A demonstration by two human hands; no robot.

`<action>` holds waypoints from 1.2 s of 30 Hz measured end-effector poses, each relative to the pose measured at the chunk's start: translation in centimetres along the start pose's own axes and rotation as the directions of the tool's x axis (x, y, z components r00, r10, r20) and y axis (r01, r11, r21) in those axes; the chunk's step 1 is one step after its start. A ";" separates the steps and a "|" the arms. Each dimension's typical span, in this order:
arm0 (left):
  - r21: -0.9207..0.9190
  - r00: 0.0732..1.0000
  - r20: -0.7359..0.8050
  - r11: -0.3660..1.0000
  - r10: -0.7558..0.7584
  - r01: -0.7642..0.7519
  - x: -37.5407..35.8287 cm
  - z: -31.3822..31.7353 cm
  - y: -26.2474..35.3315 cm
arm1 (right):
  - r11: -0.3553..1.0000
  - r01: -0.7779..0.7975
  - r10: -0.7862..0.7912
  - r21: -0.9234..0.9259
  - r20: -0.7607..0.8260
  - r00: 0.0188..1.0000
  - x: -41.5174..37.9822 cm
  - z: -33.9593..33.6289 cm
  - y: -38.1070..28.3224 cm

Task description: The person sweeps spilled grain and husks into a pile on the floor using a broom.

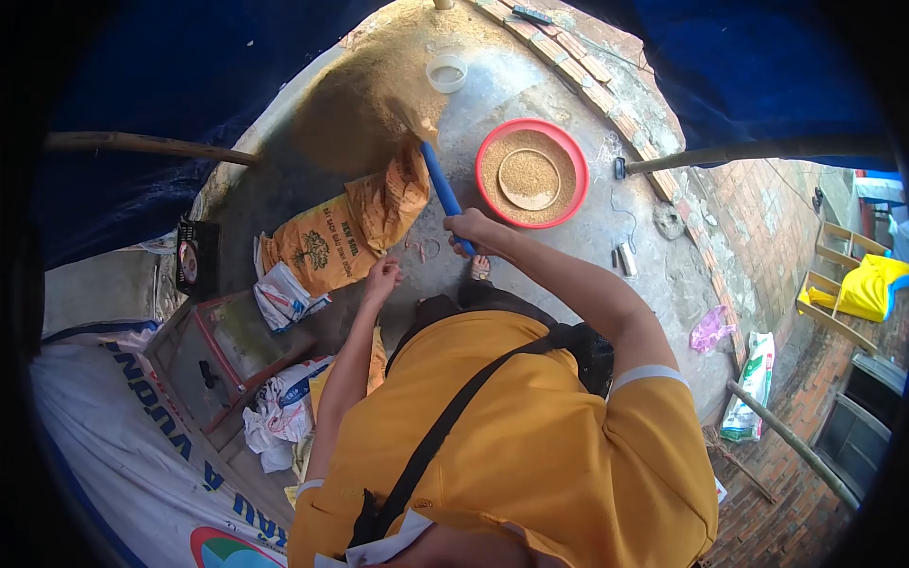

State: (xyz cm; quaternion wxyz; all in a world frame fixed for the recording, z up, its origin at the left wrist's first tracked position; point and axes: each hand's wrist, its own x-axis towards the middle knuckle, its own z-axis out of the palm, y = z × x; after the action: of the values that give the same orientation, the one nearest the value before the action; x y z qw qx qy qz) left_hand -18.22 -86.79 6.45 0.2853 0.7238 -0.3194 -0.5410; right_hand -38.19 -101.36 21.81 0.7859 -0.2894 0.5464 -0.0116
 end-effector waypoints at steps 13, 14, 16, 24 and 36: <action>-0.046 0.996 -0.092 0.999 0.014 -0.018 -1.1 -0.1 -1.2 | 0.671 -0.243 0.136 0.701 0.206 0.969 -3.4 1.9 1.4; -0.026 0.995 -0.093 0.999 0.029 -0.032 -1.1 0.0 -1.2 | 0.579 -0.249 0.160 0.776 0.192 0.968 -2.1 1.8 1.6; -0.019 0.996 -0.085 0.999 0.039 -0.041 -1.3 0.3 -1.2 | 0.537 -0.271 0.131 0.799 0.238 0.962 3.9 -0.8 1.5; -0.018 0.995 -0.088 0.998 0.053 -0.055 -1.0 1.0 -2.0 | 0.933 -0.068 0.058 0.352 0.040 0.998 2.9 0.3 1.9; 0.118 0.996 -0.024 0.989 0.090 -0.086 -0.3 2.5 -0.4 | 0.590 -0.173 0.040 0.788 0.186 0.982 10.7 -2.5 -0.4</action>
State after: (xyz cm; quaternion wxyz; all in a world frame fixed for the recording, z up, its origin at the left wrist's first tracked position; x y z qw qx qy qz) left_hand -20.64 -86.48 5.66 0.2707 0.7322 -0.3779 -0.4978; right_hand -35.87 -106.42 12.28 0.8695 0.1274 0.4392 -0.1868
